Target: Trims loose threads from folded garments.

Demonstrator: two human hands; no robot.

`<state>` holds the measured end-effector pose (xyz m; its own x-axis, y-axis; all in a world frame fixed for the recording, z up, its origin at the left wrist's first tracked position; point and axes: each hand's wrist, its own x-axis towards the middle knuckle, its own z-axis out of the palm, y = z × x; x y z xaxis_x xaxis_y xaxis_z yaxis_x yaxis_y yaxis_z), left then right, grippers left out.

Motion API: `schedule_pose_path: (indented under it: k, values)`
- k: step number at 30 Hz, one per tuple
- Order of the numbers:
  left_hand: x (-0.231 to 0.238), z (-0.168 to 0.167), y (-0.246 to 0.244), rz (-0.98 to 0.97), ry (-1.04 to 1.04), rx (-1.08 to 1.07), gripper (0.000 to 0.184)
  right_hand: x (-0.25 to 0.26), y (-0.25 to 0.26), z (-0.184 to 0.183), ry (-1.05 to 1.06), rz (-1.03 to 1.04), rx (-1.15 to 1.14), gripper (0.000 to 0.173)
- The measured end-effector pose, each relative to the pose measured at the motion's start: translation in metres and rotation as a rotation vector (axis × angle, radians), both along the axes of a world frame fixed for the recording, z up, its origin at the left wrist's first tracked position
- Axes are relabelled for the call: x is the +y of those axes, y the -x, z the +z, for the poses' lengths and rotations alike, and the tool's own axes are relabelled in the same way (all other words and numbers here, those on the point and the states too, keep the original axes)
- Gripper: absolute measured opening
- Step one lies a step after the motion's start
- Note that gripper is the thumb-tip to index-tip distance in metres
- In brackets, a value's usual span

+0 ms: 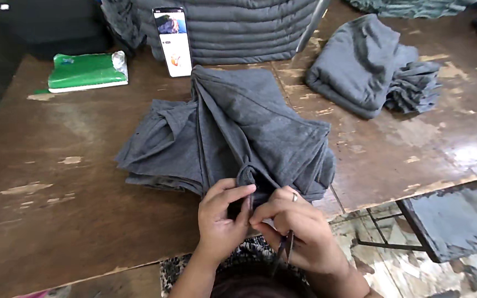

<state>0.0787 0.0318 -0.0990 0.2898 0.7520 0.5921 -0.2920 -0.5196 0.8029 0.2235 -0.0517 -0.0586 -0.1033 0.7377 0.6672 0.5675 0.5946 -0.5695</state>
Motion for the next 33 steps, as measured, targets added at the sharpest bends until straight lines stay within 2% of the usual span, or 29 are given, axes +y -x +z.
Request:
schedule_pose_path:
  k: [3, 7, 9, 12, 16, 21, 33]
  values:
    - [-0.002, 0.001, -0.007, 0.096, 0.048, -0.054, 0.014, 0.003, -0.007, -0.003, 0.025, -0.063, -0.020, 0.014]
    - [-0.002, 0.006, -0.003, 0.065, 0.167, -0.114, 0.008, 0.007, -0.024, -0.005, 0.136, -0.225, -0.152, 0.042]
    - [0.000, 0.005, 0.000, 0.027, 0.217, -0.164, 0.008, 0.008, -0.028, -0.008, 0.172, -0.267, -0.222, 0.049]
    - [0.002, 0.005, 0.004, -0.056, 0.279, -0.227, 0.011, 0.009, -0.025, -0.013, 0.167, -0.324, -0.332, 0.046]
    - [0.002, 0.003, 0.007, -0.138, 0.220, -0.235, 0.008, 0.011, -0.015, -0.015, 0.135, -0.406, -0.374, 0.044]
    - [-0.001, 0.004, 0.005, -0.106, 0.131, -0.157, 0.009, 0.016, -0.005, -0.012, 0.138, -0.423, -0.363, 0.044]
    - [0.000, 0.004, 0.008, -0.142, 0.146, -0.184, 0.008, 0.012, -0.003, -0.014, 0.150, -0.402, -0.311, 0.051]
